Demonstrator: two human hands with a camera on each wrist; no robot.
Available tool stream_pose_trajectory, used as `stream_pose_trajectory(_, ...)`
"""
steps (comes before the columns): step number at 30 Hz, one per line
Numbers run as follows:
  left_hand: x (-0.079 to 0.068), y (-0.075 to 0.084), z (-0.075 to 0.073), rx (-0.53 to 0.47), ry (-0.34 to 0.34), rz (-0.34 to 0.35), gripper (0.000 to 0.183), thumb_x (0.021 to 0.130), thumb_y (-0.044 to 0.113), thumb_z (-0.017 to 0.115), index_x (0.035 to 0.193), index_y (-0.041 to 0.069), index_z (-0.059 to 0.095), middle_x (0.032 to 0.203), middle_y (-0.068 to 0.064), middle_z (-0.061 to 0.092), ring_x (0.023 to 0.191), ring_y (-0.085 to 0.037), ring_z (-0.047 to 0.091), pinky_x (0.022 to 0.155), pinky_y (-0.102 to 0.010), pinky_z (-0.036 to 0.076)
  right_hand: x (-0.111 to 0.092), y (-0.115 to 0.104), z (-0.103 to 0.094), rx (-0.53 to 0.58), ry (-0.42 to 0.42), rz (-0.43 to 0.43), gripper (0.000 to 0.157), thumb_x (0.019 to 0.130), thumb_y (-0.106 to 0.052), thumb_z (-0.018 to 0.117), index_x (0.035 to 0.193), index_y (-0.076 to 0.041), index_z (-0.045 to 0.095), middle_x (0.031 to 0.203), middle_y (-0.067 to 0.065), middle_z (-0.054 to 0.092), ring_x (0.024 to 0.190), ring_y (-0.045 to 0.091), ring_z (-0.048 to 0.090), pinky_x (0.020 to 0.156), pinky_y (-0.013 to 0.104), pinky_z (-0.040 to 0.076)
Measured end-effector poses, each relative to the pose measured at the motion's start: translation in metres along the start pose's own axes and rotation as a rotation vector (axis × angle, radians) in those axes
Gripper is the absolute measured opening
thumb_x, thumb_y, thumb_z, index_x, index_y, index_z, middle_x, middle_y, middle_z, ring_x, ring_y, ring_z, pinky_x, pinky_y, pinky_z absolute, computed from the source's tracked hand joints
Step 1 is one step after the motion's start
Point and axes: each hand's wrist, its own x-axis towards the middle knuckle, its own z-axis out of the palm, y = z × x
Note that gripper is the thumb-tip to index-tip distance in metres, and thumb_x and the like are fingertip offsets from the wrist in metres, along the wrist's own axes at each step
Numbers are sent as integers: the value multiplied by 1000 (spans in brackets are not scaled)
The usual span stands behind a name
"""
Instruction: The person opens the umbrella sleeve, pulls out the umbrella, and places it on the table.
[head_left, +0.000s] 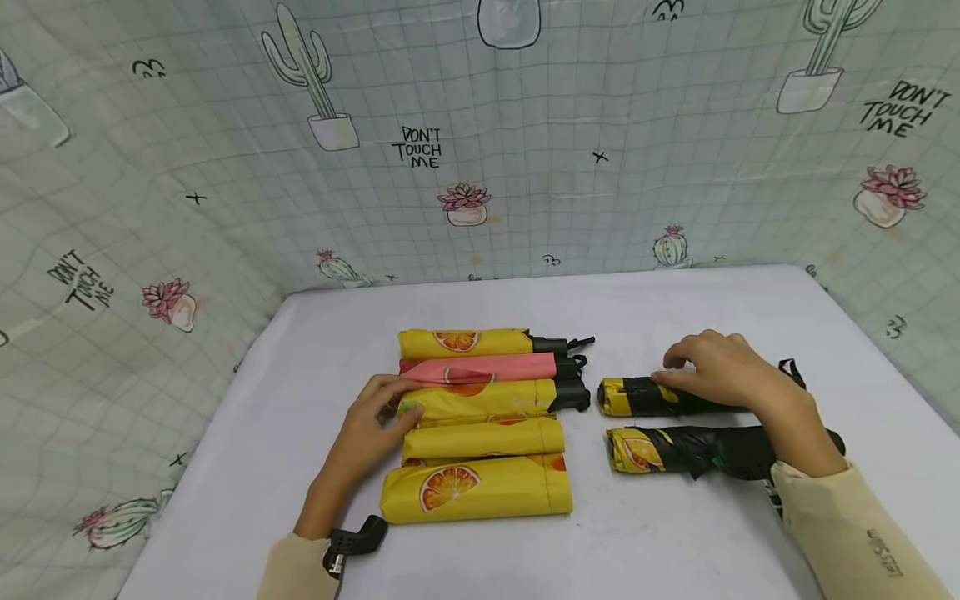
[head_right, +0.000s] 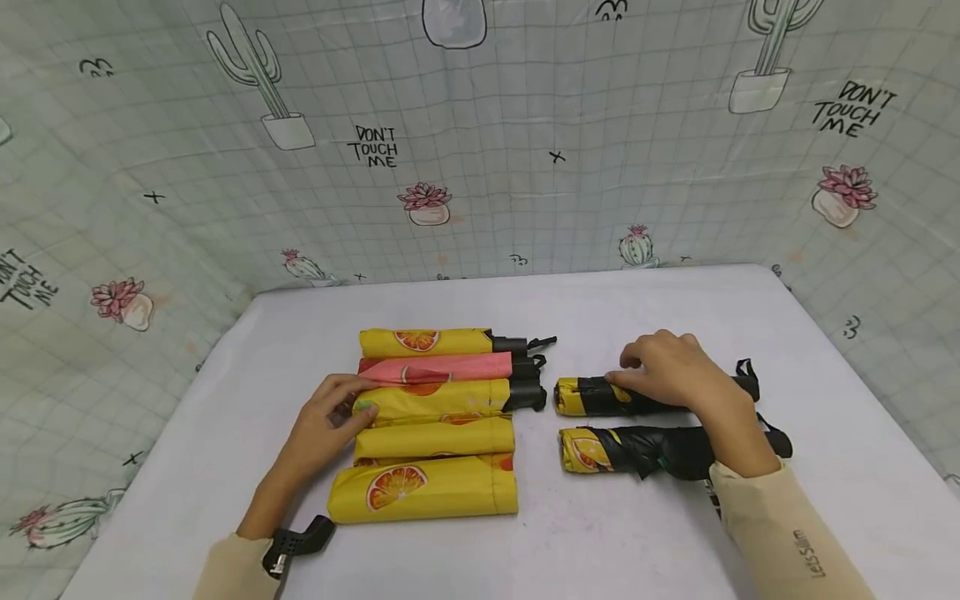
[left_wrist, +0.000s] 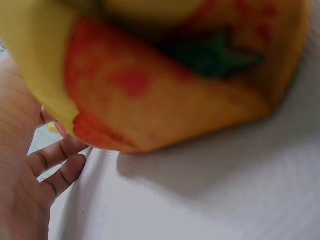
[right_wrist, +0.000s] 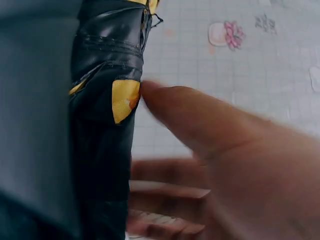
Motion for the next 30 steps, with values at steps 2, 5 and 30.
stream_pose_trajectory(2,-1,0,-1,8,8,-3,33,94,33,72,126,27,66,126,8,53,96,-12,55,83,-37,50,1,5,2,-17,-72,46,53,96,-57,58,103,-8,76,99,7,71,93,32,61,75,56,41)
stream_pose_trajectory(5,-1,0,-1,12,10,6,33,94,33,72,126,27,66,126,7,53,97,-12,55,83,-38,50,2,10,5,-18,-162,74,62,96,-64,51,102,-8,77,100,9,71,91,29,62,75,57,39)
stream_pose_trajectory(30,-2,-6,-4,-111,0,74,43,89,4,72,129,14,63,127,2,54,98,-19,56,81,-30,51,26,-75,-2,86,236,-314,22,92,-19,75,110,-7,73,110,5,68,100,24,64,88,47,52)
